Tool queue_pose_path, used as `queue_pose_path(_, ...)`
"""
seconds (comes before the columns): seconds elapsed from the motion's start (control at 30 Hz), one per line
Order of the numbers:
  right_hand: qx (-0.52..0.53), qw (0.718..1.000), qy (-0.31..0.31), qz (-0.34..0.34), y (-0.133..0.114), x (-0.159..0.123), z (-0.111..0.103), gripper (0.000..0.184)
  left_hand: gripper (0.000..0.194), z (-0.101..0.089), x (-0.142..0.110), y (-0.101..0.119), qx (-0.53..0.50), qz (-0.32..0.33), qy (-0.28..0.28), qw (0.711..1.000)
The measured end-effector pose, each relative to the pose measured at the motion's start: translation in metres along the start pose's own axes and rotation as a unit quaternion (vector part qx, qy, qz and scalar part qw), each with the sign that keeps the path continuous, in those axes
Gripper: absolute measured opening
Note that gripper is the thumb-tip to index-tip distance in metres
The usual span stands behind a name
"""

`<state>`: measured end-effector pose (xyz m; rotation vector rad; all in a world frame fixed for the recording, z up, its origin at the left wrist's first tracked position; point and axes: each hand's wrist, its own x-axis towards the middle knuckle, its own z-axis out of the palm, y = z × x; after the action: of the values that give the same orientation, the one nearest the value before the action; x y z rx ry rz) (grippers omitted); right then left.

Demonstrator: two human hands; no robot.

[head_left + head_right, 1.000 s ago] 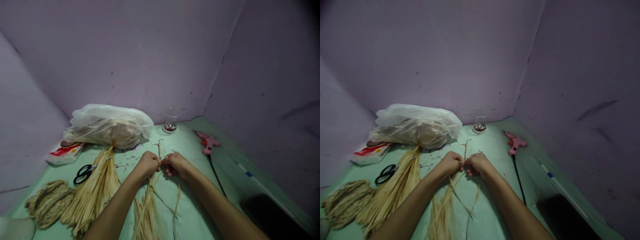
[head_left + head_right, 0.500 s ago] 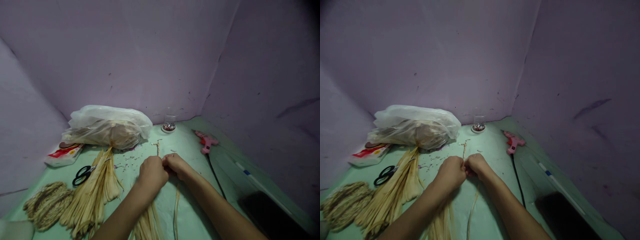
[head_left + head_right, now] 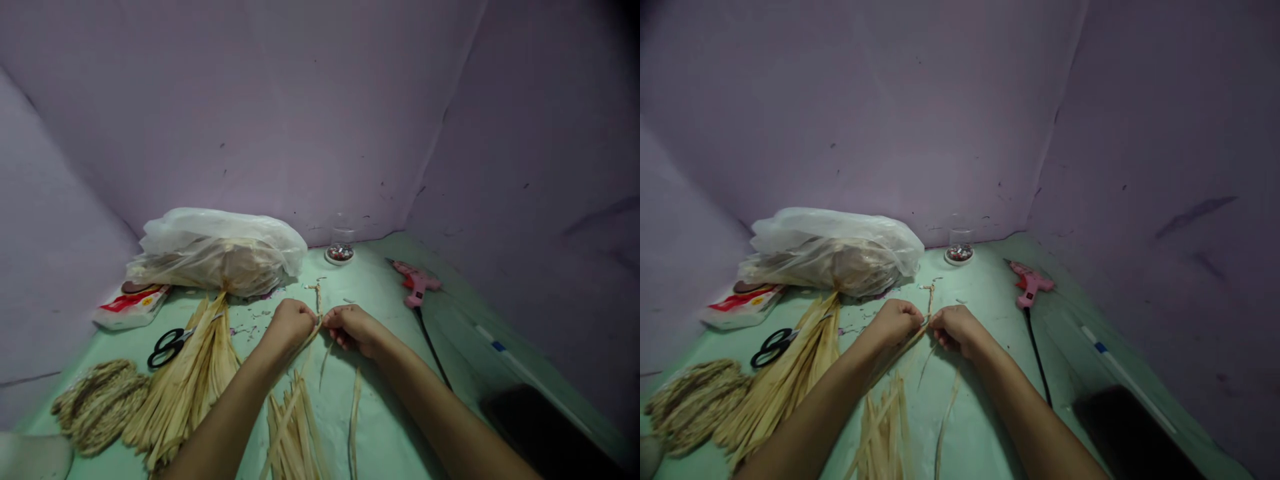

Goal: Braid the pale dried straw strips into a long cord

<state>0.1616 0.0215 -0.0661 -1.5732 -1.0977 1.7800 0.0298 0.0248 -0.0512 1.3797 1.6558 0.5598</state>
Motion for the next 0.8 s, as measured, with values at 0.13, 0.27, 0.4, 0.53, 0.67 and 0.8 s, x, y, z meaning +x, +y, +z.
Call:
queue_pose_path(0.13, 0.009, 1.0, -0.024, -0.002, -0.0017, 0.0003, -0.0031, 0.012, 0.005, 0.002, -0.0018, -0.0003, -0.091, -0.064, -0.06, 0.992)
queue_pose_path(0.27, 0.026, 0.999, -0.033, -0.001, -0.0023, 0.0006, -0.005, 0.011, 0.006, -0.0035, -0.0006, -0.0021, -0.158, -0.081, -0.127, 0.976)
queue_pose_path(0.4, 0.028, 0.999, -0.029, 0.011, -0.0028, 0.0006, -0.005, 0.012, 0.009, -0.0062, -0.0002, -0.0036, -0.182, -0.092, -0.167, 0.965)
queue_pose_path(0.53, 0.037, 0.999, -0.027, 0.01, -0.0019, 0.001, -0.0054, 0.011, 0.01, -0.0065, -0.0007, -0.0042, -0.158, -0.081, -0.166, 0.97)
queue_pose_path(0.67, 0.046, 0.998, -0.042, 0.01, -0.0006, 0.0023, -0.0068, 0.011, 0.008, -0.0064, -0.0009, -0.0032, -0.157, -0.092, -0.165, 0.969)
queue_pose_path(0.8, 0.045, 0.998, -0.047, 0.018, -0.0008, 0.0029, -0.0075, 0.013, 0.01, -0.0062, 0.0, -0.0037, -0.188, -0.089, -0.178, 0.962)
